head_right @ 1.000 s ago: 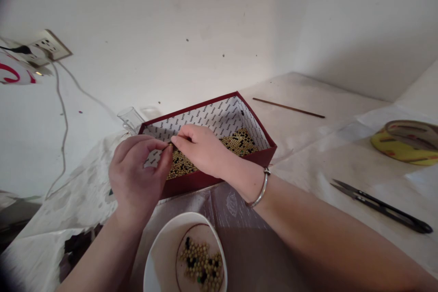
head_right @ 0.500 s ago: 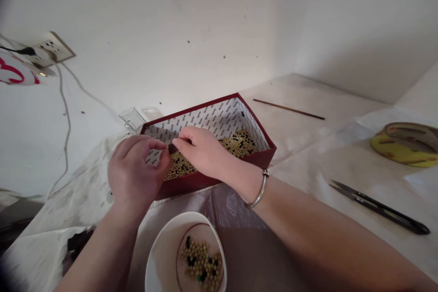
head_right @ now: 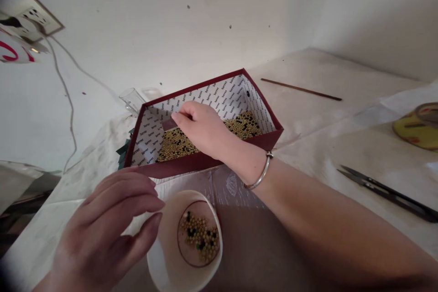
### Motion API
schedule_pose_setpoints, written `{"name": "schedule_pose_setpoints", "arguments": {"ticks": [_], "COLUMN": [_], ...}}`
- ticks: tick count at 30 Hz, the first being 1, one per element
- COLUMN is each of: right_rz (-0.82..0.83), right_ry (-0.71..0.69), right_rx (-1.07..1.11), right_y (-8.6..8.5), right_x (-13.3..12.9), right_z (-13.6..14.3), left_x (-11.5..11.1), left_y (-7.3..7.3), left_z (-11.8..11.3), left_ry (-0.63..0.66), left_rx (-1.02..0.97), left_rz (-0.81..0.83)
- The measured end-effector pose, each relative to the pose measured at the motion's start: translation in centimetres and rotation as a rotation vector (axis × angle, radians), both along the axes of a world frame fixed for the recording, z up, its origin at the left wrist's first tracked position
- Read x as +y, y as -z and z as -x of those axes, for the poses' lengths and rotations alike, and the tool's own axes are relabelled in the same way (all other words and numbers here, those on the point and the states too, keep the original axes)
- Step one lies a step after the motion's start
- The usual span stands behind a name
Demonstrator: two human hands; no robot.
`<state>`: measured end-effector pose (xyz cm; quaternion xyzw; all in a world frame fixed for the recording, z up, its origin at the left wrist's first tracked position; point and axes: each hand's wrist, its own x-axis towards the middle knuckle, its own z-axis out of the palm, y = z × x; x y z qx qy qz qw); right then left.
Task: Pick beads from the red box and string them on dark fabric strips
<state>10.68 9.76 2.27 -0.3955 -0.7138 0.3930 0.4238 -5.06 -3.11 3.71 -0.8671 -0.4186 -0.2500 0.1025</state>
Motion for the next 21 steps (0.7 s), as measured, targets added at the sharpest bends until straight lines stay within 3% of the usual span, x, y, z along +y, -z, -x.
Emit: {"name": "schedule_pose_setpoints", "arguments": {"ticks": [4, 7, 10, 14, 18, 21], "right_rz": [0.000, -0.012, -0.010, 0.018, 0.038, 0.054], "right_ry": [0.009, 0.017, 0.027, 0.036, 0.007, -0.007], "right_rx": [0.000, 0.020, 0.056, 0.072, 0.082, 0.079], "right_y": [0.0, 0.2, 0.2, 0.2, 0.1, 0.0], "right_x": [0.0, 0.1, 0.2, 0.3, 0.4, 0.5], "right_z": [0.1, 0.1, 0.0, 0.0, 0.0, 0.0], "left_x": [2.6, 7.0, 11.7, 15.2, 15.1, 15.1], "left_y": [-0.7, -0.8, 0.3, 2.2, 2.4, 2.8], "left_z": [1.1, 1.7, 1.8, 1.2, 0.6, 0.3], "left_ry": [-0.132, -0.297, -0.396, -0.207, -0.060, -0.062], "left_rx": [-0.056, -0.014, 0.173, 0.359, 0.372, 0.270], "left_rz": [-0.068, -0.022, 0.127, 0.323, 0.347, 0.296]}}
